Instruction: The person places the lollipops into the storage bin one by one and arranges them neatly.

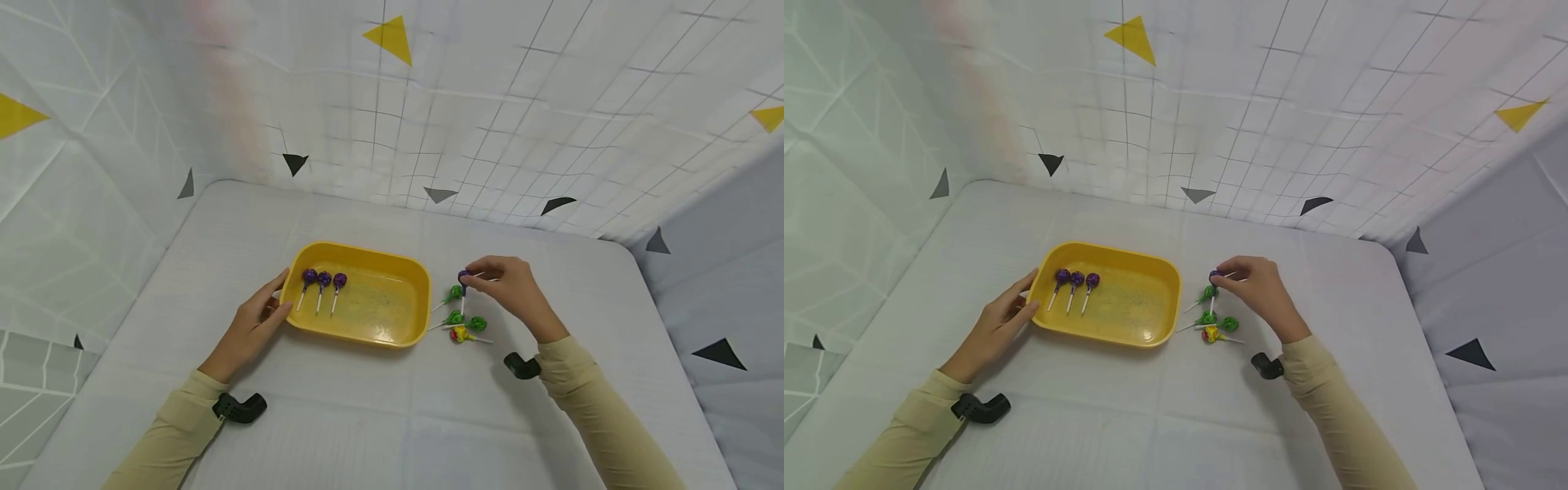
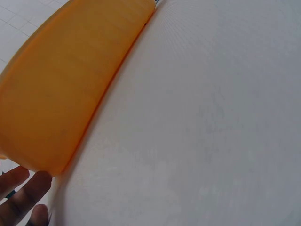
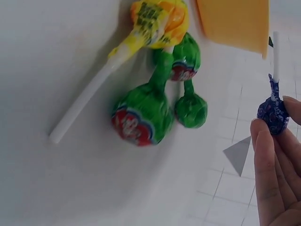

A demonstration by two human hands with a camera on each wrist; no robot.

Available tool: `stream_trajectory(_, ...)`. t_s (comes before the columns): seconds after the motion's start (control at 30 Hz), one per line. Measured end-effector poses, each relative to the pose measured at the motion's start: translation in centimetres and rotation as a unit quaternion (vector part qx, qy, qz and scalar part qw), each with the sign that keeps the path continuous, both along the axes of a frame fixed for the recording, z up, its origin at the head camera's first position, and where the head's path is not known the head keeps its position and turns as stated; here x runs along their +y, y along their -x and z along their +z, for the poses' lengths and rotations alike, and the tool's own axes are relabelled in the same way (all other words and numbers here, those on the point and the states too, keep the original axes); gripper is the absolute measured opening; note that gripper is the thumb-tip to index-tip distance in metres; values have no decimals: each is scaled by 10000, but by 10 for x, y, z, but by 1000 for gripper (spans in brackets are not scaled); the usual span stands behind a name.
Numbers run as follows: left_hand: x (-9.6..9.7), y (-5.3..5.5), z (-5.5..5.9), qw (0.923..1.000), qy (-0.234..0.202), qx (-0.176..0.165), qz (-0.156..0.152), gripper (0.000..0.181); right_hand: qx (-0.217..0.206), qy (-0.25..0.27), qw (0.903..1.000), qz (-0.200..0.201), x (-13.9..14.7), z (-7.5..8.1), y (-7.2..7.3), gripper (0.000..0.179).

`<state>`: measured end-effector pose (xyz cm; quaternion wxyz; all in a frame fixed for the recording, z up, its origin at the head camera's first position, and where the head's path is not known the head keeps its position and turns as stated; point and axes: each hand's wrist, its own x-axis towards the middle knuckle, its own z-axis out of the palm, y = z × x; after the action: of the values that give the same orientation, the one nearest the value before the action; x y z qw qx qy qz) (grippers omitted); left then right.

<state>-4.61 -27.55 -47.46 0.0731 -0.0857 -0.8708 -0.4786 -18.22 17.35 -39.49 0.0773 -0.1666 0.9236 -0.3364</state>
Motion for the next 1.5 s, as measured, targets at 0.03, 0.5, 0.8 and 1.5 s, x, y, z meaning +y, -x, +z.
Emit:
stream_trajectory(0.03,0,0,0,10000,-3,-4,0,60,-7,-3,10000,15,-2,1,0,32)
stream_trajectory(0.5,-1,0,-1,9999,-36,-101,24,60,-91,39,9999,128,-25,10,0,29)
stream_trajectory(0.8,-2,1,-2,10000,-31,-61,22,60,-88,155,9995,273,-40,13,0,27)
stream_trajectory(1.5,-1,1,-1,9999,-97,-88,-23,60,-314,365,9970,613,-79,15,-4,20)
